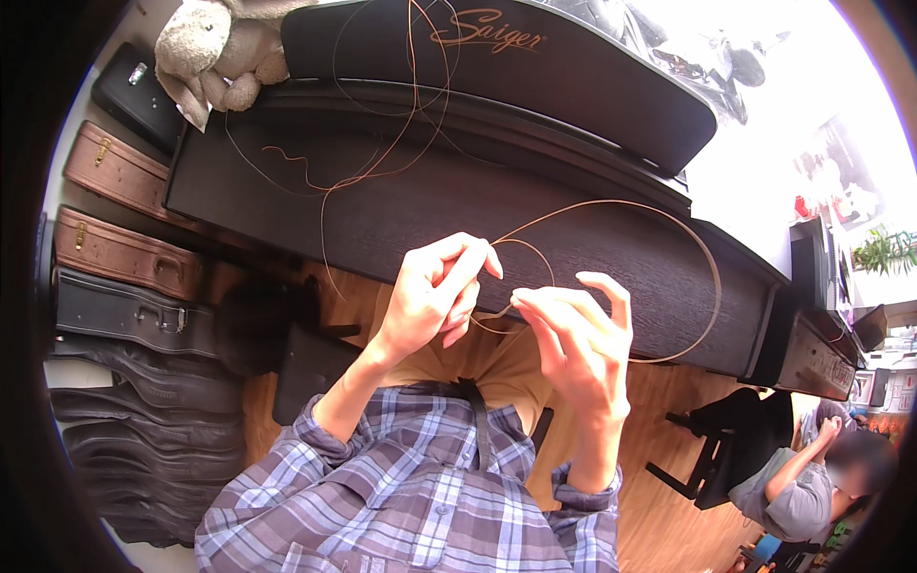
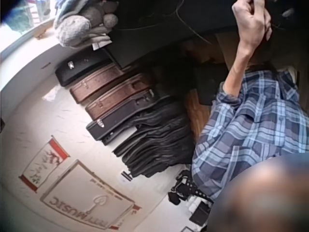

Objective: The person sits and repeatedly ties knots in a thin string or wire using both hands. They form loops, pull the ends through, and tighten the knot multiple times over the course of the clip.

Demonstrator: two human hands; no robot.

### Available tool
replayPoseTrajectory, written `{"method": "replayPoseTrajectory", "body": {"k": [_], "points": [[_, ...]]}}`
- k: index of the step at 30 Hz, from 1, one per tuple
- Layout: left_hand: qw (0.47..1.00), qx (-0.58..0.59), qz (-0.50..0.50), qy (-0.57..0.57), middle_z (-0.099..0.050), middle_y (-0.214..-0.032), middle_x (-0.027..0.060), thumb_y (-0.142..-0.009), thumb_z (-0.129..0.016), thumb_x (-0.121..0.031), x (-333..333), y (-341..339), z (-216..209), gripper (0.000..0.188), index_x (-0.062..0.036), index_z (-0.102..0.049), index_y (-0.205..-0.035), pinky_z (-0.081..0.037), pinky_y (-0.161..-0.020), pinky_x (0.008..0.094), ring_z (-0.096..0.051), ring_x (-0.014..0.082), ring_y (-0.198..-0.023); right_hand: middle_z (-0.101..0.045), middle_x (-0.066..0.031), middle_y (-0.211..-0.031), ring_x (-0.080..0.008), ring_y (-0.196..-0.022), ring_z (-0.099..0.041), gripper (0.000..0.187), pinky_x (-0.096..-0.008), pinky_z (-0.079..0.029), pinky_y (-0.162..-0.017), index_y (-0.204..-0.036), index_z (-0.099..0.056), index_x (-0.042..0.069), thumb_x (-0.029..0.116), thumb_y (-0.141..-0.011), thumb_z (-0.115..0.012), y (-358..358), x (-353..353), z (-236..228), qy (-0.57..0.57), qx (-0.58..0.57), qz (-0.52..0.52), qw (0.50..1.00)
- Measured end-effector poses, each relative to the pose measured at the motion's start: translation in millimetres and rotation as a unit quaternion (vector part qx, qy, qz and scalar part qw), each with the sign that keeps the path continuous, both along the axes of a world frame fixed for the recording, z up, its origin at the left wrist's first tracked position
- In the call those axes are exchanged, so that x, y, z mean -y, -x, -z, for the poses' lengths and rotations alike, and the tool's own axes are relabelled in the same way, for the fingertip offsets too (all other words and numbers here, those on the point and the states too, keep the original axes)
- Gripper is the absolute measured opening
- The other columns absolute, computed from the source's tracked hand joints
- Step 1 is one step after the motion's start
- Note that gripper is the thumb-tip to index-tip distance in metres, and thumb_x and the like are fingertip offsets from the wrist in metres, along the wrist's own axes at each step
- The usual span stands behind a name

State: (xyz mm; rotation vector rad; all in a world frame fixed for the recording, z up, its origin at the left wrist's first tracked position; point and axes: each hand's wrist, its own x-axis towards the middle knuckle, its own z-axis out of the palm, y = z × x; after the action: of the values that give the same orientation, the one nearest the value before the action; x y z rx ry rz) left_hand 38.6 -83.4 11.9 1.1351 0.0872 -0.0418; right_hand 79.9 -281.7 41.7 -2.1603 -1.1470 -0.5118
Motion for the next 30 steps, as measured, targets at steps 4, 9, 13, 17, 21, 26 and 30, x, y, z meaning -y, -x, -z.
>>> {"method": "replayPoseTrajectory", "body": {"k": [4,9,13,17,21,26,30], "points": [[1.0,-0.005,-0.013,0.021,-0.046,-0.052,-0.0033,-0.109,-0.051,-0.024,-1.1,-1.5,0.5,0.028,-0.0009,-0.064,-0.098,-0.033,-0.035,0.0214,-0.04,0.0026,-0.037,-0.077,0.0023,-0.097,-0.0224,-0.113,-0.059,0.046,-0.0454,-0.044,-0.105,-0.118,-0.068,0.01,-0.002,-0.076,-0.082,11.5,6.0,8.7,0.002,-0.104,0.027,0.994],[0.998,0.012,-0.037,0.045,-0.044,-0.051,-0.004,-0.11,-0.05,-0.023,0.5,-2.2,-0.9,0.027,-0.0008,-0.063,-0.099,-0.033,-0.034,0.0213,-0.037,0.0018,-0.036,-0.064,-0.0175,-0.116,-0.0334,-0.13,-0.052,0.037,-0.0475,-0.045,-0.108,-0.118,-0.056,0.002,-0.01,-0.086,-0.071,25.6,1.7,32.1,-0.192,-0.266,-0.012,0.944],[0.998,0.016,-0.054,0.041,-0.04,-0.049,-0.0049,-0.11,-0.048,-0.021,2.0,-2.5,-3.6,0.028,0.0,-0.061,-0.098,-0.033,-0.033,0.0219,-0.031,0.0015,-0.036,-0.051,-0.0164,-0.115,-0.0288,-0.126,-0.051,0.024,-0.0577,-0.034,-0.118,-0.107,-0.049,0.002,-0.012,-0.089,-0.056,34.7,-10.9,53.5,-0.316,-0.294,-0.009,0.902],[0.997,0.015,-0.054,0.051,-0.039,-0.049,-0.0051,-0.11,-0.047,-0.021,2.6,-3.6,-4.1,0.028,0.0,-0.061,-0.097,-0.033,-0.033,0.0219,-0.031,0.0014,-0.036,-0.05,-0.0121,-0.108,-0.0278,-0.124,-0.052,0.02,-0.0605,-0.037,-0.117,-0.102,-0.048,0.002,-0.011,-0.088,-0.055,32.5,-20.6,64.8,-0.373,-0.296,0.004,0.879],[0.996,0.004,-0.053,0.069,-0.04,-0.049,-0.0051,-0.111,-0.047,-0.021,7.2,-4.1,-2.0,0.028,0.0,-0.061,-0.098,-0.033,-0.033,0.0219,-0.031,0.0014,-0.036,-0.047,-0.0143,-0.121,-0.0365,-0.131,-0.051,0.027,-0.0575,-0.04,-0.116,-0.111,-0.047,0.003,-0.009,-0.088,-0.054,34.1,-36.6,64.8,-0.476,-0.37,-0.027,0.798],[0.994,0.022,-0.07,0.082,-0.041,-0.05,-0.0047,-0.11,-0.047,-0.019,13.9,-3.6,3.4,0.027,0.0002,-0.061,-0.098,-0.033,-0.032,0.0214,-0.032,0.0013,-0.036,-0.036,-0.0251,-0.145,-0.0484,-0.137,-0.046,0.055,-0.056,-0.043,-0.114,-0.141,-0.03,0.006,0.003,-0.092,-0.057,38.2,-48.6,56.9,-0.526,-0.453,-0.069,0.716],[0.991,0.042,-0.095,0.08,-0.043,-0.05,-0.0041,-0.11,-0.047,-0.018,19.1,-2.7,10.1,0.026,0.0006,-0.061,-0.098,-0.033,-0.033,0.0208,-0.034,0.0011,-0.036,-0.052,-0.0213,-0.136,-0.0327,-0.124,-0.059,0.056,-0.0459,-0.053,-0.103,-0.147,-0.021,0.009,0.001,-0.101,-0.051,42.5,-51.5,58.7,-0.388,-0.43,0.001,0.815]]}}
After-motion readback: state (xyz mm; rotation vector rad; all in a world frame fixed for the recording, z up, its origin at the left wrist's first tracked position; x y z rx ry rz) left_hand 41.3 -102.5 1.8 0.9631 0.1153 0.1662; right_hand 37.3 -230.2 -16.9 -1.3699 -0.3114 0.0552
